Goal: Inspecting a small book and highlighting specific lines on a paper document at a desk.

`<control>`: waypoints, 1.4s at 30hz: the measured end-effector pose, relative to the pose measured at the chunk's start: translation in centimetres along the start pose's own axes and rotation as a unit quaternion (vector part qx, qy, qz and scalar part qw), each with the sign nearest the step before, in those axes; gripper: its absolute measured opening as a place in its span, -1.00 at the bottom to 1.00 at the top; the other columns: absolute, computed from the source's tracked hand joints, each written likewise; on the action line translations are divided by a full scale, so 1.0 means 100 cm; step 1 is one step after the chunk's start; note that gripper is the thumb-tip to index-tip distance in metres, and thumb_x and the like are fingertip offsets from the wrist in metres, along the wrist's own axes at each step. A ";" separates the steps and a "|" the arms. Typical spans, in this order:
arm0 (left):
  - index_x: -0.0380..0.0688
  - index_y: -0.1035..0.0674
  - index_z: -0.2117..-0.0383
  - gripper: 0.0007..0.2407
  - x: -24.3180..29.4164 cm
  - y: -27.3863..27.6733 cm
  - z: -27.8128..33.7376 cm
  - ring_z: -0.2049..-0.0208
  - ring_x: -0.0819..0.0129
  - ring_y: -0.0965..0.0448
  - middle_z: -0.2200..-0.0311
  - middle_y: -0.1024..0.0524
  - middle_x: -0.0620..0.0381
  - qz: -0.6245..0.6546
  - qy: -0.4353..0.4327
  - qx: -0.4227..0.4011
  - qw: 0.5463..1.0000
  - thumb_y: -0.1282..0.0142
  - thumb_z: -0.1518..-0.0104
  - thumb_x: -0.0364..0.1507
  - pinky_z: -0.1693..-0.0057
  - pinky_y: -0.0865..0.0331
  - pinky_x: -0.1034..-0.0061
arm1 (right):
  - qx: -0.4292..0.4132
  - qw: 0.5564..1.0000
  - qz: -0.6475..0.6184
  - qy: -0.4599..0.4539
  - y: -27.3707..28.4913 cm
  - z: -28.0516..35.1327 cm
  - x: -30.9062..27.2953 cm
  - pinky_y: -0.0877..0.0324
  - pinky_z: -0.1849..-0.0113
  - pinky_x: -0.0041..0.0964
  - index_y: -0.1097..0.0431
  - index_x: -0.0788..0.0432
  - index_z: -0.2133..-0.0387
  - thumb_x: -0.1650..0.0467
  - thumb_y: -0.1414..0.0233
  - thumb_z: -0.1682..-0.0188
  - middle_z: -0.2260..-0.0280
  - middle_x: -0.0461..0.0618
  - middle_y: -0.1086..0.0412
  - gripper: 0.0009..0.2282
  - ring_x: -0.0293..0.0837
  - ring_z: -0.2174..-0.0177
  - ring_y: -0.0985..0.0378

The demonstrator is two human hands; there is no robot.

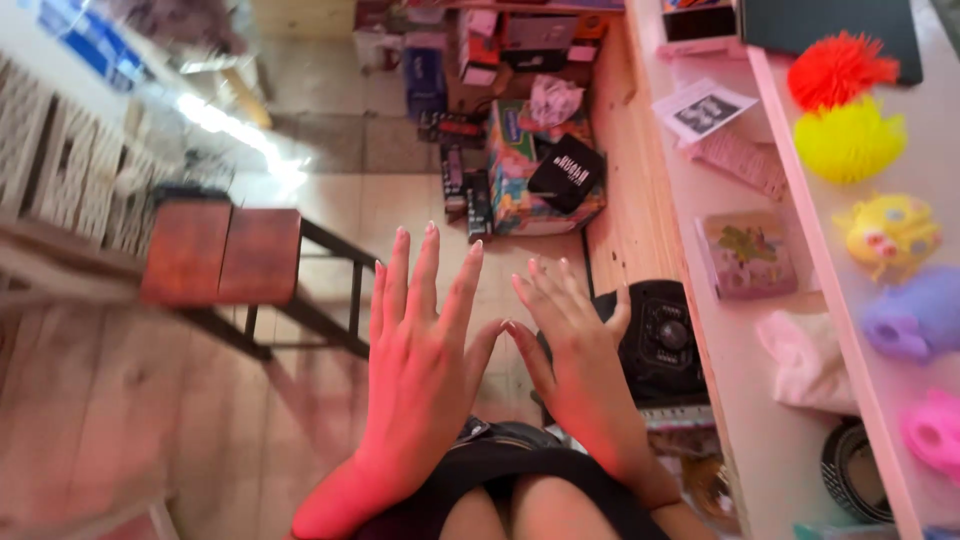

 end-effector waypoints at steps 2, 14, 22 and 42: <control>-0.04 -0.34 -0.30 -0.48 -0.023 -0.001 -0.037 -0.42 -0.22 -0.06 -0.36 -0.18 -0.21 0.006 -0.015 -0.004 1.000 -0.17 -0.22 -0.24 -0.41 -0.03 -0.02 | 0.008 1.000 0.015 -0.010 -0.002 -0.041 -0.003 0.26 -0.14 0.54 -0.26 -0.05 -0.23 0.20 0.15 -0.14 -0.30 -0.04 -0.23 -0.60 0.11 -0.31 -0.13; -0.06 -0.38 -0.26 -0.52 -0.157 -0.056 -0.217 -0.42 -0.17 -0.07 -0.36 -0.18 -0.17 0.037 -0.042 -0.021 0.998 -0.14 -0.21 -0.26 -0.41 0.00 -0.04 | 0.039 0.998 0.035 -0.034 -0.053 -0.249 0.009 0.30 -0.15 0.52 -0.28 -0.03 -0.22 0.27 0.17 -0.15 -0.32 -0.05 -0.20 -0.63 0.08 -0.31 -0.13; -0.02 -0.38 -0.28 -0.49 -0.231 -0.100 -0.331 -0.41 -0.15 -0.07 -0.34 -0.22 -0.17 0.017 0.002 -0.011 1.000 -0.18 -0.18 -0.26 -0.42 0.03 0.00 | 0.040 0.999 0.011 -0.011 -0.076 -0.405 0.036 0.36 -0.13 0.61 -0.24 -0.04 -0.27 0.40 0.13 -0.09 -0.42 0.13 0.08 -0.57 0.22 -0.39 0.14; -0.05 -0.40 -0.26 -0.54 -0.389 -0.164 -0.590 -0.40 -0.19 -0.06 -0.34 -0.22 -0.20 -0.019 0.093 0.029 0.995 -0.12 -0.22 -0.26 -0.40 -0.01 -0.05 | 0.002 0.994 -0.022 0.106 -0.125 -0.740 0.087 0.35 -0.14 0.58 -0.26 -0.01 -0.24 0.30 0.16 -0.15 -0.39 0.10 -0.03 -0.62 0.22 -0.38 0.08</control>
Point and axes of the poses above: each hand's wrist, its own z-axis away from the middle knuckle, its own y-axis out of the back of the hand, x = y × z, the point moved 3 cm from there along -z, towards the middle knuckle
